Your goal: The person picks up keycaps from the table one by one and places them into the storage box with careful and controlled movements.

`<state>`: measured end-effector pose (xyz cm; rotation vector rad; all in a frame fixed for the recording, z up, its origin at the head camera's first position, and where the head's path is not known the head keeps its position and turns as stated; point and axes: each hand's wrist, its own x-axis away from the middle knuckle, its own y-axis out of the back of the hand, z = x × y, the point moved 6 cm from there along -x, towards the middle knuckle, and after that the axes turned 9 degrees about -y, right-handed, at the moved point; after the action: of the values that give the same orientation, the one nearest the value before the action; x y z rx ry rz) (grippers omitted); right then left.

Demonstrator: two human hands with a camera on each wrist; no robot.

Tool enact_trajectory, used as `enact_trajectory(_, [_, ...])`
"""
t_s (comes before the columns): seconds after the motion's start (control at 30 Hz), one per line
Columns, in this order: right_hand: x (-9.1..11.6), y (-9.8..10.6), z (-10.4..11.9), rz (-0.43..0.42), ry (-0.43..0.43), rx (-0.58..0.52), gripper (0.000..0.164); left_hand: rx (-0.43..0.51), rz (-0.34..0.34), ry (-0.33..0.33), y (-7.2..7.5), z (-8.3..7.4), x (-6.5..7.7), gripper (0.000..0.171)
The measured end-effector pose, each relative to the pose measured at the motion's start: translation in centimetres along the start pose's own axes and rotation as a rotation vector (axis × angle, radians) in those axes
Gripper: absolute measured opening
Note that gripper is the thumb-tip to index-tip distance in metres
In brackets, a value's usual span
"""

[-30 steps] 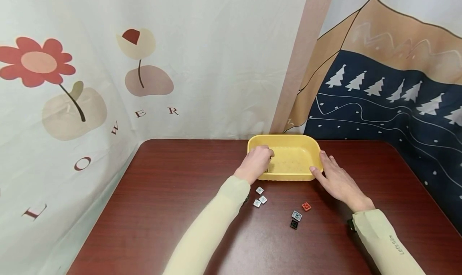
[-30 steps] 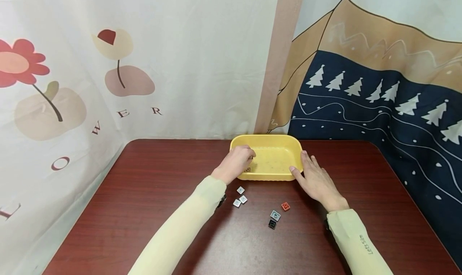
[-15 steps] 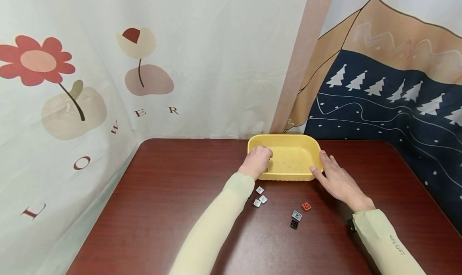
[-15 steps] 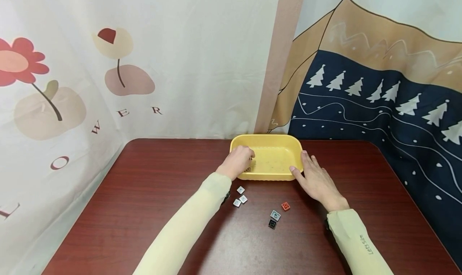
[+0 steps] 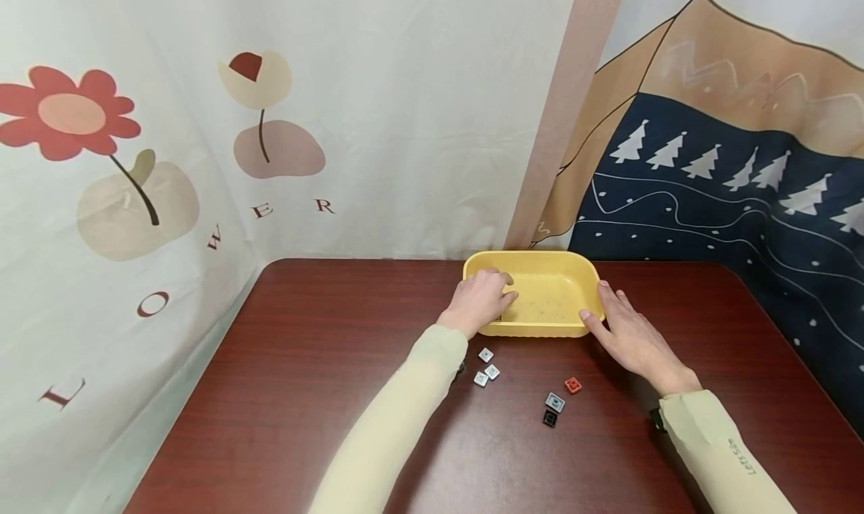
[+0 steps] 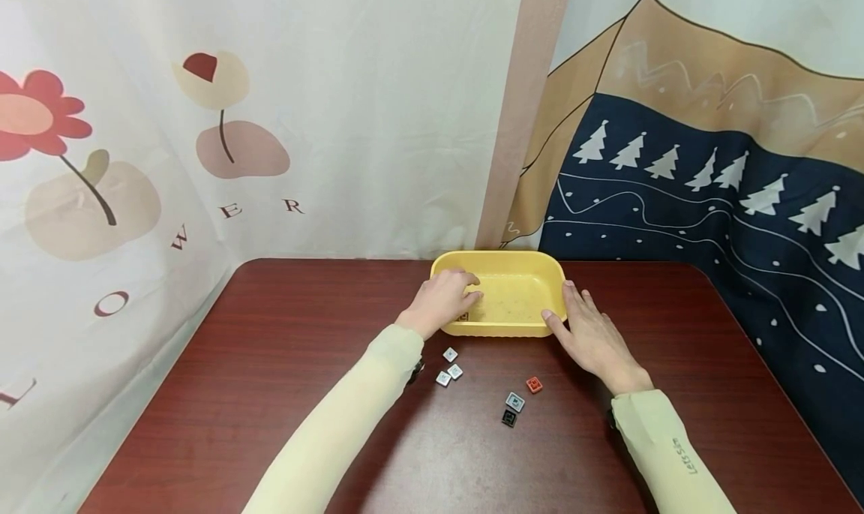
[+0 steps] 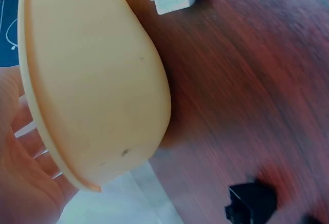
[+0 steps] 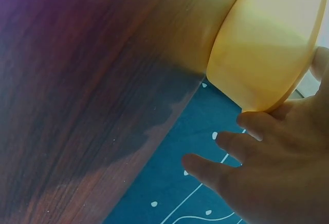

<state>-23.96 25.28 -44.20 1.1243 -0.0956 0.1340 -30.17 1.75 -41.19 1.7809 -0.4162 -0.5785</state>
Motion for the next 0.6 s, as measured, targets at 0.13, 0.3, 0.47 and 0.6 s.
enact_trajectory(0.13, [0.0, 0.0, 0.2, -0.002, 0.003, -0.001, 0.092, 0.013, -0.024, -0.017, 0.6, 0.2, 0.8, 0.033])
enact_trajectory(0.3, [0.0, 0.0, 0.2, 0.008, 0.000, -0.008, 0.092, -0.002, -0.070, -0.077, 1.3, 0.1, 1.9, 0.035])
enact_trajectory(0.47, [0.2, 0.0, 0.2, 0.015, 0.001, -0.018, 0.092, -0.029, -0.098, -0.140, 1.9, -0.7, 2.9, 0.036])
enact_trajectory(0.6, [0.3, -0.1, 0.2, 0.016, 0.000, -0.022, 0.092, -0.048, -0.113, -0.157, 2.3, -1.0, 3.7, 0.042])
